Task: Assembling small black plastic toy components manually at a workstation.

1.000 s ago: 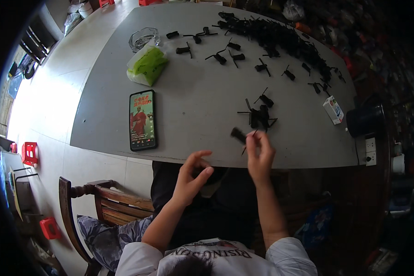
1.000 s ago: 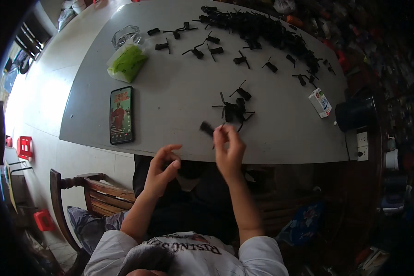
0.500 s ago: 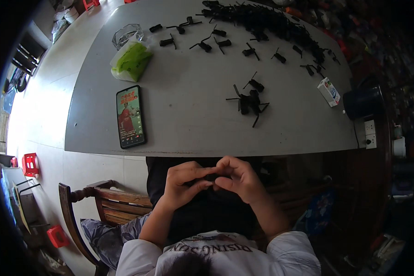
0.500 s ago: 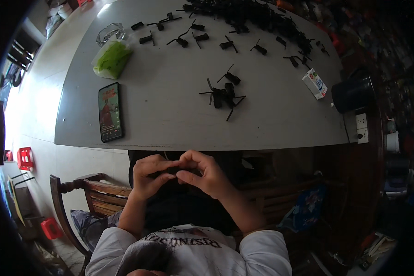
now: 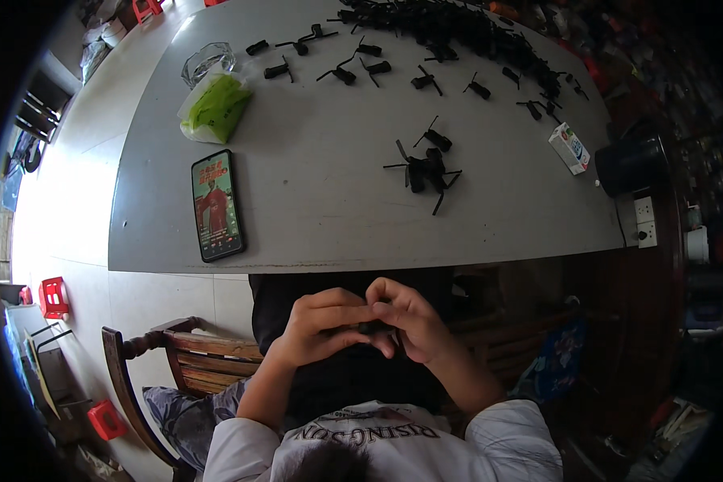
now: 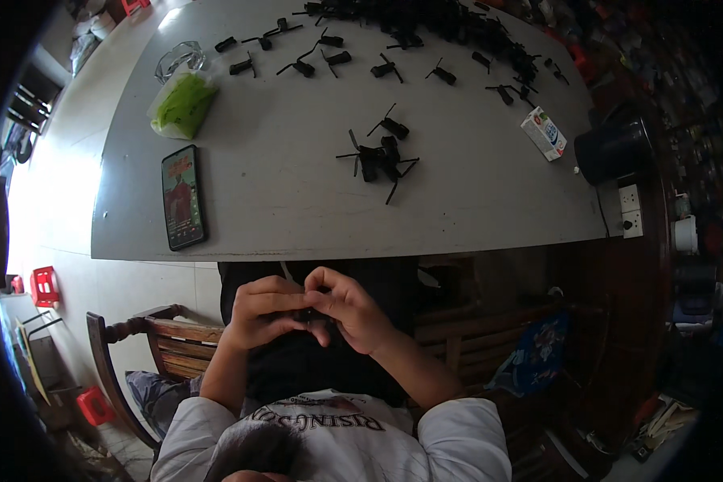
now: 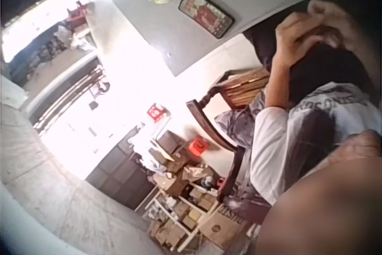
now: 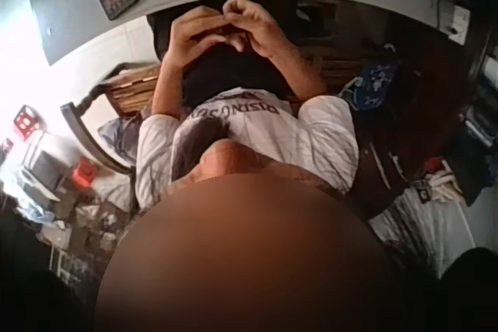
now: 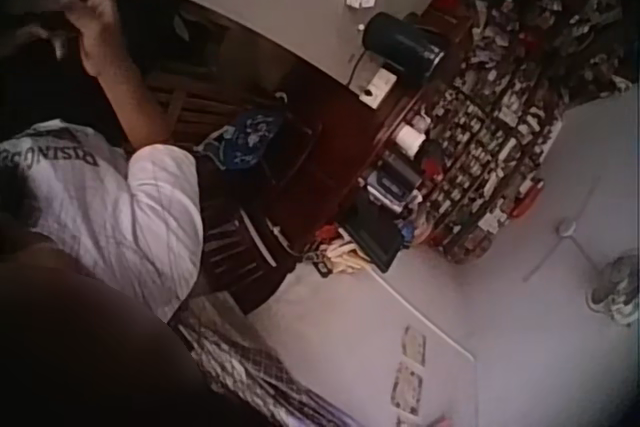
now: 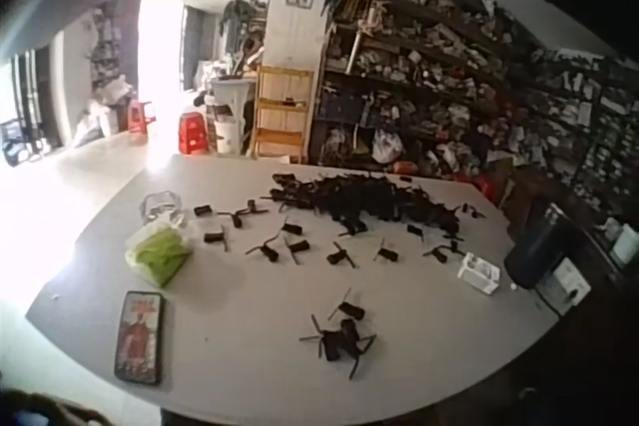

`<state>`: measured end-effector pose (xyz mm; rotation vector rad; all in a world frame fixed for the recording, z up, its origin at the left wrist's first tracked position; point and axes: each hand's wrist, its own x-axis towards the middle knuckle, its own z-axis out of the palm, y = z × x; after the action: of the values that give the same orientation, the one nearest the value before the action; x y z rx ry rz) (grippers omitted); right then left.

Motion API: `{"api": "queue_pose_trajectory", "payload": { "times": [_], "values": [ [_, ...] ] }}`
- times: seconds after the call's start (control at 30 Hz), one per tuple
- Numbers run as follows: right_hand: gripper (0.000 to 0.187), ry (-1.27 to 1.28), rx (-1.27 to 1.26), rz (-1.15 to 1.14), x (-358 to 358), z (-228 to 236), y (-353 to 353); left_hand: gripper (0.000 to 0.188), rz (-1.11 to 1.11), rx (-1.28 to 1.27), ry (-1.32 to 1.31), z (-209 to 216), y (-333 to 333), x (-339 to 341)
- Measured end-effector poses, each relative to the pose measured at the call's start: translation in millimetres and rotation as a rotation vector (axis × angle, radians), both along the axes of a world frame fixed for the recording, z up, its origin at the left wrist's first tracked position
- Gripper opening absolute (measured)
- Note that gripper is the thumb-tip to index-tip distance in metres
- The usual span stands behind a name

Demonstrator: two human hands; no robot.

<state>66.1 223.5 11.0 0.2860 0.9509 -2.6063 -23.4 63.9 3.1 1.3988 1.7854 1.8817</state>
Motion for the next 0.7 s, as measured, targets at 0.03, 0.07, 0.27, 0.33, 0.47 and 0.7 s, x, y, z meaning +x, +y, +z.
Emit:
{"api": "queue_pose_trajectory", "payload": {
  "times": [0.03,0.07,0.27,0.33,0.47,0.7],
  "values": [
    [0.02,-0.001,-0.001,-0.001,0,1,-2,0.039,0.019,-0.004,0.015,-1,-3,1],
    [0.023,0.033,-0.109,-0.055,0,2,-6,0.039,0.019,-0.004,0.013,-2,-4,2],
    [0.032,0.14,0.144,-0.192,10,-14,-16,0.036,0.185,-0.029,-0.002,2,-3,10],
    [0.032,0.138,0.341,-0.179,11,-14,-13,0.035,0.114,-0.082,0.04,5,-8,7],
    [0.034,0.236,0.264,0.187,13,1,0,0.031,-0.094,-0.128,0.025,15,-18,0],
    [0.022,0.599,0.71,0.429,18,8,3,0.024,-0.35,-0.152,0.02,16,-19,0]
  ]
}}
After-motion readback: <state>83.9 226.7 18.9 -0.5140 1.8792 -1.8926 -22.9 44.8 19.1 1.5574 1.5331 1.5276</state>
